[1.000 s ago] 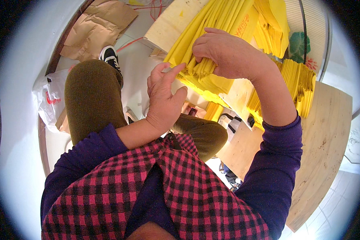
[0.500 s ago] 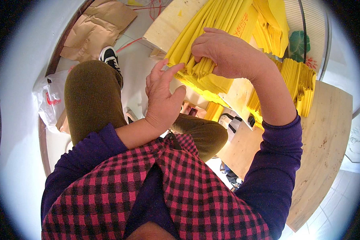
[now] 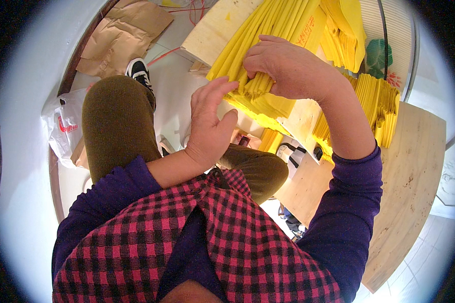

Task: The person folds yellow fabric pieces on a wooden table, aligns edges, and uses a dark rectangular tool to press the folds flat. The person stacks the finished pieces and repeats the process with additional fabric.

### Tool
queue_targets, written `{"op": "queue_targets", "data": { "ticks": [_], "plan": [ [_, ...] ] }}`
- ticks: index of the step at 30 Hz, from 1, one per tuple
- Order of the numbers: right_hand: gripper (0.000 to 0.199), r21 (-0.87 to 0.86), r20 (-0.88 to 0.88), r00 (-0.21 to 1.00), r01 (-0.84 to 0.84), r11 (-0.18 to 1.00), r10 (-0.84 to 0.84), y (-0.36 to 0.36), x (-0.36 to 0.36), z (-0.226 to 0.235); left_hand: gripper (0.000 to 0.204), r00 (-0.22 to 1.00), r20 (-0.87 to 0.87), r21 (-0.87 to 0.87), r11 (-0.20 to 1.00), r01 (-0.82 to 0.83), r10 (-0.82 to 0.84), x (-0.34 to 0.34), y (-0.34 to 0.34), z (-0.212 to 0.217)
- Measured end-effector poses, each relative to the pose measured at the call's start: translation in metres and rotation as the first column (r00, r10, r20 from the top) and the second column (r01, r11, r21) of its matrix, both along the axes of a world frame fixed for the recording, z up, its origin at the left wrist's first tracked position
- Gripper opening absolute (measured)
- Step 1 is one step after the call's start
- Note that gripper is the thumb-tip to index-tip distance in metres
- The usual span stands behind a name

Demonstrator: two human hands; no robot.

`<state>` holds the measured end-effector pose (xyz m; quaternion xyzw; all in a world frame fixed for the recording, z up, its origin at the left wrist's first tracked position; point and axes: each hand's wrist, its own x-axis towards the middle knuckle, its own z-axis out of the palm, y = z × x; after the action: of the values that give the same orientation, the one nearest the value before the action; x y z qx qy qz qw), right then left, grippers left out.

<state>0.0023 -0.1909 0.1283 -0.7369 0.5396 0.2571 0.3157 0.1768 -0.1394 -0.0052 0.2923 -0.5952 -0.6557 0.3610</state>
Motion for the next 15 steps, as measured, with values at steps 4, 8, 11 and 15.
{"op": "queue_targets", "data": {
  "ticks": [4, 8, 11, 15],
  "plan": [
    [0.038, -0.025, 0.031, 1.0, 0.004, 1.0, -0.003, 0.0028, -0.0011, 0.0003, 0.045, 0.996, -0.084, 0.076, 0.996, 0.041, -0.035, -0.0003, 0.001, 0.0017],
    [0.032, -0.042, 0.021, 0.999, -0.028, 0.999, 0.029, 0.0034, -0.0022, 0.002, 0.048, 0.983, -0.171, 0.168, 0.981, 0.096, -0.067, -0.0006, 0.0035, 0.0042],
    [0.038, -0.021, 0.01, 1.0, -0.007, 1.0, 0.007, 0.0031, -0.0013, 0.0023, 0.05, 0.977, -0.202, 0.196, 0.974, 0.11, -0.07, -0.0009, 0.0049, 0.0046],
    [0.033, -0.114, 0.043, 0.999, 0.023, 0.993, -0.018, 0.0021, 0.0015, -0.0005, 0.052, 0.98, -0.196, 0.18, 0.981, 0.07, -0.034, -0.0013, 0.0059, 0.0038]
  ]
}}
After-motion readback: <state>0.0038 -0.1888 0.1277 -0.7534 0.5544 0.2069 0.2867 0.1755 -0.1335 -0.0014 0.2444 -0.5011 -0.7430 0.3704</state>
